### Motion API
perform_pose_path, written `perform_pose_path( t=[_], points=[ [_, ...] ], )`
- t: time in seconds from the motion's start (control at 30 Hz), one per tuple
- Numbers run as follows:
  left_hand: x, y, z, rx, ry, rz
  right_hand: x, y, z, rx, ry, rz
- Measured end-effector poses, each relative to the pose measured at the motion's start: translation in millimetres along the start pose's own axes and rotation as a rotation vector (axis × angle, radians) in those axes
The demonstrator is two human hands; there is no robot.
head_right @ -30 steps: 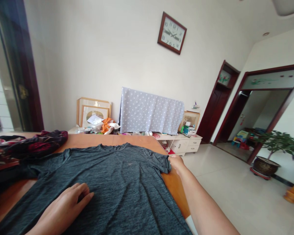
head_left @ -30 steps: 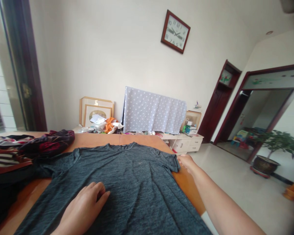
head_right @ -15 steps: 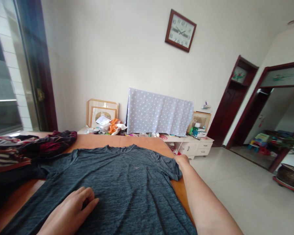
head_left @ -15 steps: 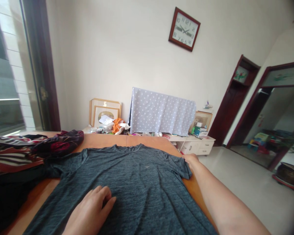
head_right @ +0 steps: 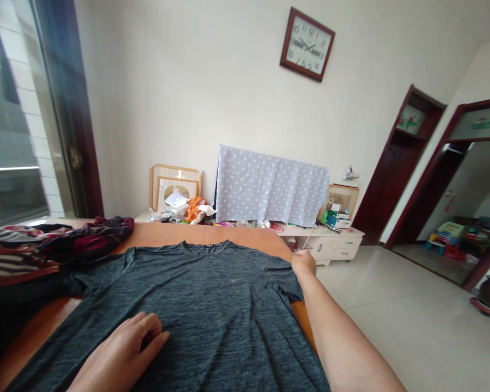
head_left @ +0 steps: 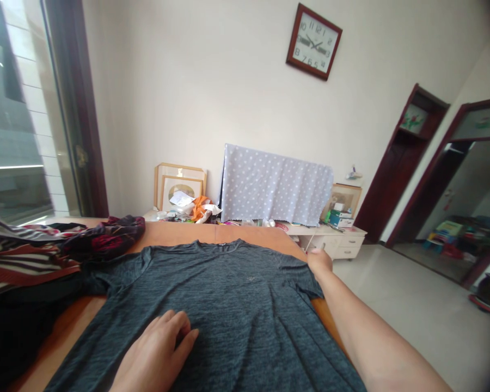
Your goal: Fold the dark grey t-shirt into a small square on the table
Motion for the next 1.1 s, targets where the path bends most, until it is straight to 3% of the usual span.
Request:
perform_pose_path(
  t=[0.2,0.4,0.63,0.9,1.1],
  points=[
    [0.1,2.2,2.5,0.009,-0.001,0.011,8.2,-21.4,-43.7,0.273,-0.192,0.172],
    [1.7,1.6,3.5,0.023,0.011,0.012,21.7,-26.1,-45.8,0.509,-0.285,0.231],
    [1.0,1.1,3.1,0.022,0.02,0.009,42.6,-56.1,-57.1,0.591,-0.415,0.403],
    [2.4,1.3,3.3,0.009,0.049,-0.016,80.6,-73.2,-26.4,0.63,-0.479,0.481],
    [7.0,2.7,4.1,-0.01,0.109,-0.058,125.3,-67.1,-2.6,0.736,-0.513,0.53]
  ],
)
Point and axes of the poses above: each hand's wrist, its own x-axis away from the middle knuckle, its own z-axis out of the back of the hand, y = z × x, the point moved 6 cm from there along -x, towards the middle knuckle, and after that the axes turned 15 degrees about z, right-handed, at the moved point
